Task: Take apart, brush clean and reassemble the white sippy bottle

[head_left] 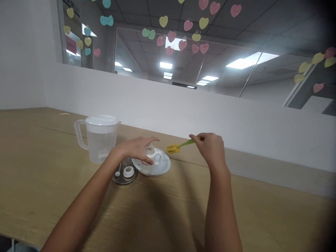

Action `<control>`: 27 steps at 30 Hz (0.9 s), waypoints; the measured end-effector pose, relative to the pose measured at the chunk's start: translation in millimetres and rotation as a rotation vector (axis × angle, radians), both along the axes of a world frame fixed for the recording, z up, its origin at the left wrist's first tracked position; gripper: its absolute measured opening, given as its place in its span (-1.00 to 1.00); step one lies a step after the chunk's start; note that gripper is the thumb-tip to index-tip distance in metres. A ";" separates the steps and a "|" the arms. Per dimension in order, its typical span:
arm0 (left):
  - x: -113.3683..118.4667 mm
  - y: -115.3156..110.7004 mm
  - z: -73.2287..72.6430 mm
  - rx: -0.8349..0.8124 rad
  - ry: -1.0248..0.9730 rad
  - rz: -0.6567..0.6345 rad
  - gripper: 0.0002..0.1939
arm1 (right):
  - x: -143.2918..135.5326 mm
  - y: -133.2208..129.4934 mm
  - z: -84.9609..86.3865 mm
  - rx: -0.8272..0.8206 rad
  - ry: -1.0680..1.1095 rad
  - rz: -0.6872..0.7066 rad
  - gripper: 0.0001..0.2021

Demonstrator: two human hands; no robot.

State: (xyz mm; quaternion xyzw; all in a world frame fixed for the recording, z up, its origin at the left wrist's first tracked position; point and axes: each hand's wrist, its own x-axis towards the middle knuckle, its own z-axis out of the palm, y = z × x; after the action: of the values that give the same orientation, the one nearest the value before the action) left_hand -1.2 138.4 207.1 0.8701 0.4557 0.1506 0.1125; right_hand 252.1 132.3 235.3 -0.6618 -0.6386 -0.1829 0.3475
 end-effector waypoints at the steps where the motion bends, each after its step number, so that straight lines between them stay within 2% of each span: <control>1: 3.5 -3.9 1.4 -0.014 0.014 -0.034 -0.09 | -0.1 3.8 -2.4 -0.046 -0.005 -0.011 -0.68; 4: 15.9 -13.4 0.5 -0.079 0.100 -0.127 -0.12 | -0.6 17.2 -11.3 -0.221 -0.027 -0.021 -0.71; 7: 31.2 -19.2 -8.5 -0.168 0.247 -0.156 -0.12 | -0.5 27.4 -19.2 -0.425 -0.033 0.004 -0.74; 12: 56.3 -23.7 -26.5 -0.180 0.382 -0.148 -0.20 | -1.1 30.5 -28.1 -0.794 0.072 0.088 -0.82; 18: 65.6 -27.7 -28.8 -0.199 0.422 -0.106 -0.29 | 1.3 49.6 -54.0 -1.067 0.167 0.051 -0.86; 22: 65.5 -27.7 -27.4 -0.254 0.400 -0.180 -0.19 | 5.1 62.7 -71.5 -1.146 0.163 0.033 -0.85; 27: 60.8 -24.2 -21.9 -0.299 0.309 -0.315 -0.09 | 3.1 68.7 -76.4 -1.075 0.162 0.070 -0.82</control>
State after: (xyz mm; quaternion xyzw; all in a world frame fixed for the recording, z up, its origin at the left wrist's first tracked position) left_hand 59.7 114.2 185.2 0.9167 0.3437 -0.0724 0.1906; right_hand 255.2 201.0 158.8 -0.7364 -0.6351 0.2326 0.0142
